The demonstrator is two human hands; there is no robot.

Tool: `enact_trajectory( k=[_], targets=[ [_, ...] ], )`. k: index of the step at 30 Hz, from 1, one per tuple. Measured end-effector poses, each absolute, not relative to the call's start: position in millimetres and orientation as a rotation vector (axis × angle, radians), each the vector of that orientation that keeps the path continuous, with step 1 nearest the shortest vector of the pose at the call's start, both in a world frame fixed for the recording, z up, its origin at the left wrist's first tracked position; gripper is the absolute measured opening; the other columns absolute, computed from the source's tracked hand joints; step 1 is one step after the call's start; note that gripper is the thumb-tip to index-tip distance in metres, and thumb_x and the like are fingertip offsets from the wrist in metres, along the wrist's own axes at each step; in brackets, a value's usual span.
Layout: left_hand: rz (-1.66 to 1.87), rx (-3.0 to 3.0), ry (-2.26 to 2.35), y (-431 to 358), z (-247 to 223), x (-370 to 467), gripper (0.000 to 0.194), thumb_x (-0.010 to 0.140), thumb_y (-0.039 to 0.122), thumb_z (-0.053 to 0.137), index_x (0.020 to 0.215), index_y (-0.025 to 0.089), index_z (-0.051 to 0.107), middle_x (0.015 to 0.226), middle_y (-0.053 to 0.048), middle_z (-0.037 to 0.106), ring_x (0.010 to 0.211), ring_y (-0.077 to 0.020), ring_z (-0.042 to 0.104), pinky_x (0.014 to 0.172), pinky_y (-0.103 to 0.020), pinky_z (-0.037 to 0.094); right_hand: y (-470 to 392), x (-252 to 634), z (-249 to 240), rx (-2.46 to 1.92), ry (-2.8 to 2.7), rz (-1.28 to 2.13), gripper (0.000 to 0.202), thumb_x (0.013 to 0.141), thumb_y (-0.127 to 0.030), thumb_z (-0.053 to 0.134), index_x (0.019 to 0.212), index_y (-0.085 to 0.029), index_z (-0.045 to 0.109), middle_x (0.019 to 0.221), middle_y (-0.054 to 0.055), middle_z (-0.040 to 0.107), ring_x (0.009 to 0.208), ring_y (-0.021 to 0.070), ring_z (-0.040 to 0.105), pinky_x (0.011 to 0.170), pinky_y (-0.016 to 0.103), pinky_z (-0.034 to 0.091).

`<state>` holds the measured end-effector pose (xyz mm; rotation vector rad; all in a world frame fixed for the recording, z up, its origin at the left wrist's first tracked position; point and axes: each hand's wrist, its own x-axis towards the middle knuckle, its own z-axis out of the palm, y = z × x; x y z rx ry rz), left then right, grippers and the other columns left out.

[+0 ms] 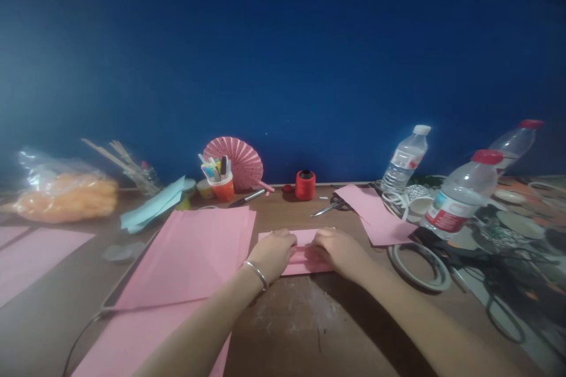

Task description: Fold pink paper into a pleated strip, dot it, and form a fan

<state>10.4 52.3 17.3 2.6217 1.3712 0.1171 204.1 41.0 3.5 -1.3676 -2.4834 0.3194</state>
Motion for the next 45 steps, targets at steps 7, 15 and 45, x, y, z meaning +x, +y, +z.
enact_trajectory(
  k=[7, 15, 45],
  targets=[
    [0.066, 2.632, 1.501, 49.1, 22.0, 11.7, 0.023, 0.086, 0.022, 0.034, 0.103, 0.024, 0.049, 0.088, -0.003, 0.062, 0.081, -0.0202, 0.058, 0.069, -0.030, 0.041, 46.5, 209.0, 5.0, -1.430, -2.337, 0.473, 0.026, 0.082, -0.022, 0.040, 0.104, -0.024, 0.055, 0.093, 0.004, 0.064, 0.084, 0.0190, 0.056, 0.072, 0.028, 0.038],
    [-0.006, 2.623, 1.408, 47.4, 36.3, 12.6, 0.024, 0.087, 0.031, 0.032, 0.102, 0.022, 0.049, 0.093, -0.004, 0.060, 0.084, -0.0204, 0.057, 0.072, -0.030, 0.041, 43.6, 216.3, 27.4, -1.212, -2.325, 0.725, 0.014, 0.080, -0.020, 0.044, 0.080, -0.020, 0.058, 0.080, 0.001, 0.064, 0.071, 0.0147, 0.056, 0.065, 0.024, 0.038],
    [-0.146, 2.896, 1.359, 50.1, 17.4, 15.6, 0.025, 0.085, 0.036, 0.041, 0.084, 0.016, 0.057, 0.083, -0.006, 0.059, 0.078, -0.0213, 0.056, 0.065, -0.031, 0.041, 41.2, 201.9, 9.6, -1.199, -2.581, 0.246, 0.022, 0.082, -0.034, 0.049, 0.092, -0.020, 0.062, 0.087, 0.006, 0.064, 0.085, 0.0194, 0.055, 0.074, 0.028, 0.037]
  ],
)
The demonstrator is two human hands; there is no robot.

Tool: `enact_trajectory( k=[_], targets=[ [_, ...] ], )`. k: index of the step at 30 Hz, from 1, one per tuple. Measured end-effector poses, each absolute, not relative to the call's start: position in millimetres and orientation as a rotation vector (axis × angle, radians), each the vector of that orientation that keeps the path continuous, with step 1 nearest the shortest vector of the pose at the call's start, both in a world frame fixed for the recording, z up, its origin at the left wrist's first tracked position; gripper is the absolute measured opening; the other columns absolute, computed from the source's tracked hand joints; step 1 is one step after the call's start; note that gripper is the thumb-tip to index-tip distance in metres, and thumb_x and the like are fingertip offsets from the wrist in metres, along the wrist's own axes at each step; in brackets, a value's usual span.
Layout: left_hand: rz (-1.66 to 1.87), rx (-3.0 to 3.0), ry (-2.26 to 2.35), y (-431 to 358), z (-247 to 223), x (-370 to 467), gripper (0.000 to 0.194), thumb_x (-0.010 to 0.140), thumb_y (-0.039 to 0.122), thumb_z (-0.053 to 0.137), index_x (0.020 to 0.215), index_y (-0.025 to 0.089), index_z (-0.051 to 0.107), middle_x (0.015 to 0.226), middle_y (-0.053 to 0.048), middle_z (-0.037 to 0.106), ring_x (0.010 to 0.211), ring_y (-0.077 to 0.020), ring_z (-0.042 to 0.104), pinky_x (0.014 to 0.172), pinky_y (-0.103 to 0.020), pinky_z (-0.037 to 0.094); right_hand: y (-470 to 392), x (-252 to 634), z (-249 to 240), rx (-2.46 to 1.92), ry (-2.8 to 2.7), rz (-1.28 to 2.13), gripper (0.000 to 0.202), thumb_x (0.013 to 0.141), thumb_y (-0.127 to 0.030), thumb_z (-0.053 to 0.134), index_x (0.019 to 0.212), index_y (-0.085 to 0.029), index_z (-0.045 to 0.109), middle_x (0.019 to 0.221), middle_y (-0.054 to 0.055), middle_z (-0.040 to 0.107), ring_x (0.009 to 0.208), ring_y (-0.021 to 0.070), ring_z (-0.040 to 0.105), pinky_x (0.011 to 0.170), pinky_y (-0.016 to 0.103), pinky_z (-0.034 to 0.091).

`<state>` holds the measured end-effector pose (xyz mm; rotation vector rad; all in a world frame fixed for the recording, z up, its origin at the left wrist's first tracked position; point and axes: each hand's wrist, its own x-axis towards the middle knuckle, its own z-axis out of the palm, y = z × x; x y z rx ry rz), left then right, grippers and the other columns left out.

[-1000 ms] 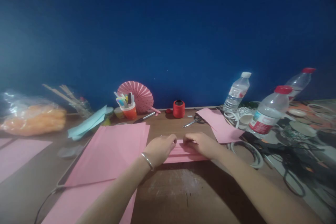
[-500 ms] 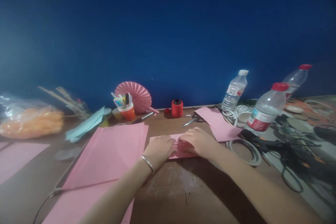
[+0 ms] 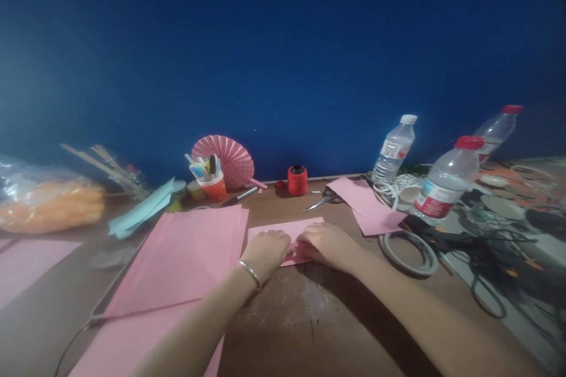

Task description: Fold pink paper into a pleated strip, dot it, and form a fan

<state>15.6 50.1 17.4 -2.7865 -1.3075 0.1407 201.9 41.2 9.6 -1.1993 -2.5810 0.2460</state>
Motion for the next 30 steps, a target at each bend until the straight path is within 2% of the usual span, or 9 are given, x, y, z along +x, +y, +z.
enact_trajectory(
  k=[4, 9, 14, 24, 30],
  targets=[
    [0.151, -2.810, -1.297, 49.6, 19.4, 15.2, 0.027, 0.085, 0.036, 0.040, 0.083, 0.016, 0.058, 0.084, -0.006, 0.061, 0.078, -0.0207, 0.056, 0.066, -0.030, 0.040, 44.8, 203.1, 4.1, -1.152, -2.606, 0.280, 0.022, 0.081, -0.034, 0.049, 0.092, -0.020, 0.063, 0.087, 0.006, 0.065, 0.084, 0.0198, 0.056, 0.073, 0.028, 0.037],
    [0.055, -2.839, -1.338, 49.0, 24.0, 17.3, 0.024, 0.083, 0.036, 0.046, 0.098, 0.019, 0.054, 0.088, -0.005, 0.062, 0.081, -0.0214, 0.057, 0.068, -0.031, 0.040, 50.6, 204.7, -2.1, -1.159, -2.587, 0.292, 0.019, 0.081, -0.026, 0.048, 0.090, -0.020, 0.065, 0.088, 0.005, 0.066, 0.084, 0.0190, 0.057, 0.074, 0.028, 0.036],
    [-0.022, -2.870, -1.213, 50.0, 25.2, 16.3, 0.022, 0.084, 0.035, 0.045, 0.084, 0.019, 0.060, 0.083, -0.005, 0.061, 0.080, -0.0198, 0.055, 0.070, -0.030, 0.039, 51.5, 202.7, -1.8, -1.167, -2.589, 0.256, 0.018, 0.080, -0.023, 0.050, 0.084, -0.021, 0.067, 0.082, 0.004, 0.068, 0.079, 0.0182, 0.058, 0.071, 0.027, 0.036],
    [-0.131, -2.949, -1.405, 58.2, 18.6, 7.4, 0.022, 0.086, 0.029, 0.041, 0.086, 0.020, 0.061, 0.086, -0.002, 0.063, 0.079, -0.0158, 0.056, 0.071, -0.025, 0.039, 49.5, 215.4, 7.5, -1.165, -2.530, 0.277, 0.020, 0.084, -0.029, 0.046, 0.083, -0.021, 0.065, 0.084, 0.003, 0.067, 0.082, 0.0175, 0.058, 0.073, 0.027, 0.036],
    [-0.039, -2.884, -1.466, 55.6, 21.4, 8.8, 0.023, 0.087, 0.028, 0.036, 0.085, 0.020, 0.057, 0.086, -0.002, 0.062, 0.080, -0.0167, 0.056, 0.070, -0.026, 0.038, 50.2, 220.5, 7.5, -1.174, -2.544, 0.303, 0.020, 0.084, -0.029, 0.045, 0.085, -0.021, 0.063, 0.085, 0.003, 0.067, 0.084, 0.0173, 0.057, 0.075, 0.028, 0.036]
  ],
)
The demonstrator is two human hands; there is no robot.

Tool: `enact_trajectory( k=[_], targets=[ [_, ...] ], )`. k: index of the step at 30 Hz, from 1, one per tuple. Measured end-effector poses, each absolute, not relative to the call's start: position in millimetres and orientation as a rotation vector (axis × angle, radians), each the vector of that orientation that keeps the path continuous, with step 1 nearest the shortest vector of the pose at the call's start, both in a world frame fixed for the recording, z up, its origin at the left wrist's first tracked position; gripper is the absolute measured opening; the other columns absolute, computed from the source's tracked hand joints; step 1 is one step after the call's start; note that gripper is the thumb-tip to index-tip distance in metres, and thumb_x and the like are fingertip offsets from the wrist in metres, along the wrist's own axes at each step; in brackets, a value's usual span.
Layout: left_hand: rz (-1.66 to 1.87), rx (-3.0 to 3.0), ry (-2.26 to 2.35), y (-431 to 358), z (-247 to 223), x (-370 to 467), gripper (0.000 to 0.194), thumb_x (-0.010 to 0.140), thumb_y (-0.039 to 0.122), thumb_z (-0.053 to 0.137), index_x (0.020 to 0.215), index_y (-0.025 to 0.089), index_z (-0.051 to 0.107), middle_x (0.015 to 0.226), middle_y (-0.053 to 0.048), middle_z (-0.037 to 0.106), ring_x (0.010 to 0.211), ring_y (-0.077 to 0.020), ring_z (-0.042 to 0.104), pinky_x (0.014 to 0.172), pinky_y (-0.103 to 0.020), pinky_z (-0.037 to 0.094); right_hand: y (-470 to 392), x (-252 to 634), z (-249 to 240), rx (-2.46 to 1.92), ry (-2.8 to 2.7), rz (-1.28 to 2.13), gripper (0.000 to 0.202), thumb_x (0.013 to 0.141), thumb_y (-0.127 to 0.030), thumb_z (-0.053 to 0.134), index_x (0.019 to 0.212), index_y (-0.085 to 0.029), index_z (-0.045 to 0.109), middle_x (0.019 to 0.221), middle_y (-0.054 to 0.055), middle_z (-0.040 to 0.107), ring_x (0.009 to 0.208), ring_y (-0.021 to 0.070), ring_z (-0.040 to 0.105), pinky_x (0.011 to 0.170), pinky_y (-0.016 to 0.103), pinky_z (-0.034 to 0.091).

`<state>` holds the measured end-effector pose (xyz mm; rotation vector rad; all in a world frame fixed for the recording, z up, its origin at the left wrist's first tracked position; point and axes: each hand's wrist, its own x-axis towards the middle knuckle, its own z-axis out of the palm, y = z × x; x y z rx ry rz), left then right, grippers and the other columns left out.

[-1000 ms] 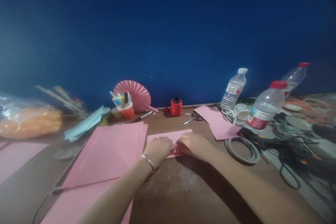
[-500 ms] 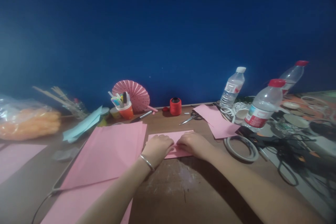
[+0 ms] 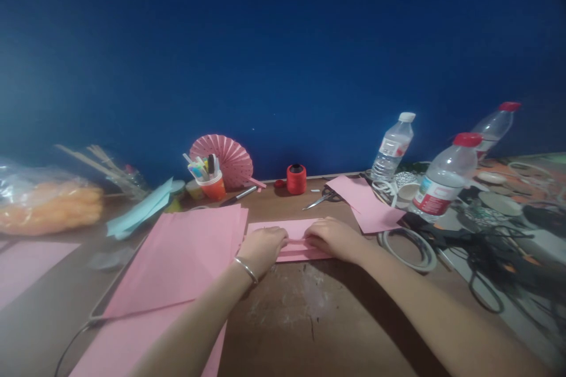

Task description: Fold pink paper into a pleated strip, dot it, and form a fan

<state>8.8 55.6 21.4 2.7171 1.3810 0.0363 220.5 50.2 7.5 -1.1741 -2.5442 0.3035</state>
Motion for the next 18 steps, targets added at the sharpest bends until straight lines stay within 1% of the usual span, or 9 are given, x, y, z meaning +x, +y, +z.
enact_trajectory(
  k=[5, 8, 14, 16, 18],
  targets=[
    [-0.024, 2.743, 1.486, 49.1, 21.3, 14.3, 0.024, 0.088, 0.030, 0.032, 0.083, 0.020, 0.054, 0.081, -0.003, 0.061, 0.074, -0.0185, 0.057, 0.063, -0.027, 0.038, 45.0, 211.5, 12.7, -1.173, -2.541, 0.287, 0.021, 0.084, -0.033, 0.045, 0.083, -0.020, 0.061, 0.084, 0.004, 0.065, 0.080, 0.0168, 0.056, 0.073, 0.027, 0.036],
    [-0.036, 2.756, 1.530, 47.5, 18.7, 15.1, 0.022, 0.087, 0.030, 0.033, 0.083, 0.020, 0.052, 0.080, -0.003, 0.061, 0.073, -0.0189, 0.057, 0.061, -0.028, 0.038, 43.5, 206.3, 13.3, -1.198, -2.540, 0.254, 0.022, 0.085, -0.031, 0.044, 0.079, -0.019, 0.062, 0.080, 0.004, 0.065, 0.078, 0.0168, 0.056, 0.070, 0.027, 0.035],
    [-0.035, 2.770, 1.566, 48.7, 16.5, 11.6, 0.025, 0.088, 0.026, 0.030, 0.081, 0.018, 0.053, 0.076, -0.004, 0.060, 0.071, -0.0189, 0.056, 0.062, -0.029, 0.038, 49.7, 211.3, 6.0, -1.237, -2.544, 0.252, 0.016, 0.082, -0.026, 0.049, 0.076, -0.019, 0.062, 0.080, 0.003, 0.065, 0.078, 0.0168, 0.056, 0.071, 0.026, 0.036],
    [0.005, 2.800, 1.514, 48.2, 17.5, 12.5, 0.025, 0.088, 0.028, 0.032, 0.082, 0.018, 0.054, 0.078, -0.005, 0.060, 0.074, -0.0193, 0.056, 0.064, -0.029, 0.038, 50.6, 211.6, 4.8, -1.271, -2.543, 0.265, 0.014, 0.081, -0.024, 0.050, 0.075, -0.019, 0.062, 0.080, 0.003, 0.065, 0.078, 0.0170, 0.057, 0.071, 0.026, 0.036],
    [0.070, 2.828, 1.410, 47.3, 18.1, 14.7, 0.023, 0.087, 0.032, 0.036, 0.087, 0.018, 0.055, 0.082, -0.005, 0.060, 0.078, -0.0190, 0.056, 0.068, -0.029, 0.039, 49.7, 209.6, 5.1, -1.268, -2.549, 0.269, 0.013, 0.080, -0.025, 0.052, 0.077, -0.018, 0.062, 0.079, 0.004, 0.065, 0.077, 0.0172, 0.057, 0.069, 0.026, 0.036]
  ],
)
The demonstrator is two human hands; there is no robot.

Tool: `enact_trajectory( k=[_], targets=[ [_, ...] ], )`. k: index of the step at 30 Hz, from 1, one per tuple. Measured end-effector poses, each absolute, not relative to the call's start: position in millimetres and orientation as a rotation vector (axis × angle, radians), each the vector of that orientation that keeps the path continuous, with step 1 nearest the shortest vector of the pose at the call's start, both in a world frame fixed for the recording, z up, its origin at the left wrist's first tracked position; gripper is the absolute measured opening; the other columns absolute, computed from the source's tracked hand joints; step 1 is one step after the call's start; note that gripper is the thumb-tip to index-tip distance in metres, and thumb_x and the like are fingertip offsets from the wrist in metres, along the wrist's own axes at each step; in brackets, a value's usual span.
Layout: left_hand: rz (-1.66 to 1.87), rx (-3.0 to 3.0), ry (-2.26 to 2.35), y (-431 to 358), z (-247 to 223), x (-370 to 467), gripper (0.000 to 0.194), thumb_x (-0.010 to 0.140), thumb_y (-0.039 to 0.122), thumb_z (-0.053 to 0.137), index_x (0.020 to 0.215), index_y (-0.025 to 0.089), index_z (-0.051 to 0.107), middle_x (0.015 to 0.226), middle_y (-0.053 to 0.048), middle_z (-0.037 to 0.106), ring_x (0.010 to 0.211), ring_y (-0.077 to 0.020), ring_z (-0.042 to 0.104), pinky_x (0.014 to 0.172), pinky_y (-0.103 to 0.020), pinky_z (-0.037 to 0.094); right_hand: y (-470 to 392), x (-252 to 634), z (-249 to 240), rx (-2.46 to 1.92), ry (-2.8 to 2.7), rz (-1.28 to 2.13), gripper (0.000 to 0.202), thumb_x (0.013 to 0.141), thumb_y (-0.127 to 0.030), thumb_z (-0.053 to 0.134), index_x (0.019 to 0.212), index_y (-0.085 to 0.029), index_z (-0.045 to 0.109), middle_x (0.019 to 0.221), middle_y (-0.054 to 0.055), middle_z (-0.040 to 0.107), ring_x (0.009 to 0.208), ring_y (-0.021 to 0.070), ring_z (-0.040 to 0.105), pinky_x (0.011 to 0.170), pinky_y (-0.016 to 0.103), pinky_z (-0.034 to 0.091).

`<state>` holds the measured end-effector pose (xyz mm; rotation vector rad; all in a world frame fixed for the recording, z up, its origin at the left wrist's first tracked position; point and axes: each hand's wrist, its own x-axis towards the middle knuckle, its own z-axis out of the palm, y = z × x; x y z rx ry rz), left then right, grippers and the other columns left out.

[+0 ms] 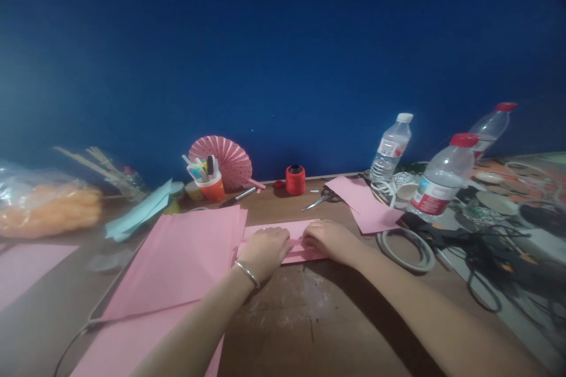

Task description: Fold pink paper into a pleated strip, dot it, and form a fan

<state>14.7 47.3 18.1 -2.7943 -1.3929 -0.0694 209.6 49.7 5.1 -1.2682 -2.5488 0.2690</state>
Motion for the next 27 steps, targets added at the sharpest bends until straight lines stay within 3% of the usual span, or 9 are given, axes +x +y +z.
enact_trajectory(
  k=[7, 13, 18, 22, 27],
  targets=[
    [-0.044, -2.834, -1.250, 48.6, 15.1, 15.7, 0.028, 0.088, 0.030, 0.035, 0.080, 0.017, 0.059, 0.078, -0.006, 0.061, 0.074, -0.0186, 0.056, 0.067, -0.029, 0.039, 45.2, 214.6, 9.3, -1.107, -2.459, 0.366, 0.018, 0.081, -0.032, 0.051, 0.091, -0.020, 0.060, 0.088, 0.005, 0.064, 0.083, 0.0171, 0.056, 0.071, 0.027, 0.038],
    [-0.091, -2.810, -1.311, 48.2, 17.9, 14.0, 0.023, 0.088, 0.024, 0.037, 0.081, 0.016, 0.058, 0.078, -0.005, 0.061, 0.073, -0.0180, 0.056, 0.066, -0.029, 0.038, 46.4, 228.7, 7.6, -1.075, -2.324, 0.569, 0.042, 0.065, -0.040, 0.067, 0.101, -0.020, 0.058, 0.098, 0.005, 0.060, 0.086, 0.0174, 0.055, 0.075, 0.026, 0.041],
    [-0.086, -2.810, -1.322, 46.0, 17.6, 15.2, 0.021, 0.087, 0.019, 0.037, 0.080, 0.016, 0.056, 0.078, -0.004, 0.061, 0.071, -0.0172, 0.055, 0.064, -0.028, 0.038, 46.5, 229.3, 6.7, -1.099, -2.272, 0.585, 0.037, 0.069, -0.039, 0.064, 0.100, -0.020, 0.058, 0.099, 0.005, 0.061, 0.087, 0.0183, 0.056, 0.076, 0.028, 0.042],
    [-0.187, -2.811, -1.270, 44.7, 13.6, 15.1, 0.023, 0.088, 0.027, 0.036, 0.086, 0.018, 0.057, 0.081, -0.004, 0.061, 0.076, -0.0174, 0.056, 0.067, -0.028, 0.039, 45.4, 228.2, 6.4, -1.103, -2.203, 0.641, 0.034, 0.069, -0.035, 0.063, 0.100, -0.021, 0.059, 0.102, 0.005, 0.061, 0.092, 0.0191, 0.055, 0.082, 0.030, 0.041],
    [-0.283, -2.812, -1.268, 43.0, 11.6, 14.4, 0.032, 0.090, 0.031, 0.030, 0.085, 0.018, 0.058, 0.079, -0.004, 0.062, 0.074, -0.0164, 0.057, 0.066, -0.027, 0.039, 44.9, 225.0, 5.7, -1.241, -1.964, 0.881, 0.051, 0.064, -0.035, 0.067, 0.111, -0.022, 0.051, 0.099, 0.005, 0.062, 0.090, 0.0207, 0.057, 0.081, 0.034, 0.042]
  ],
)
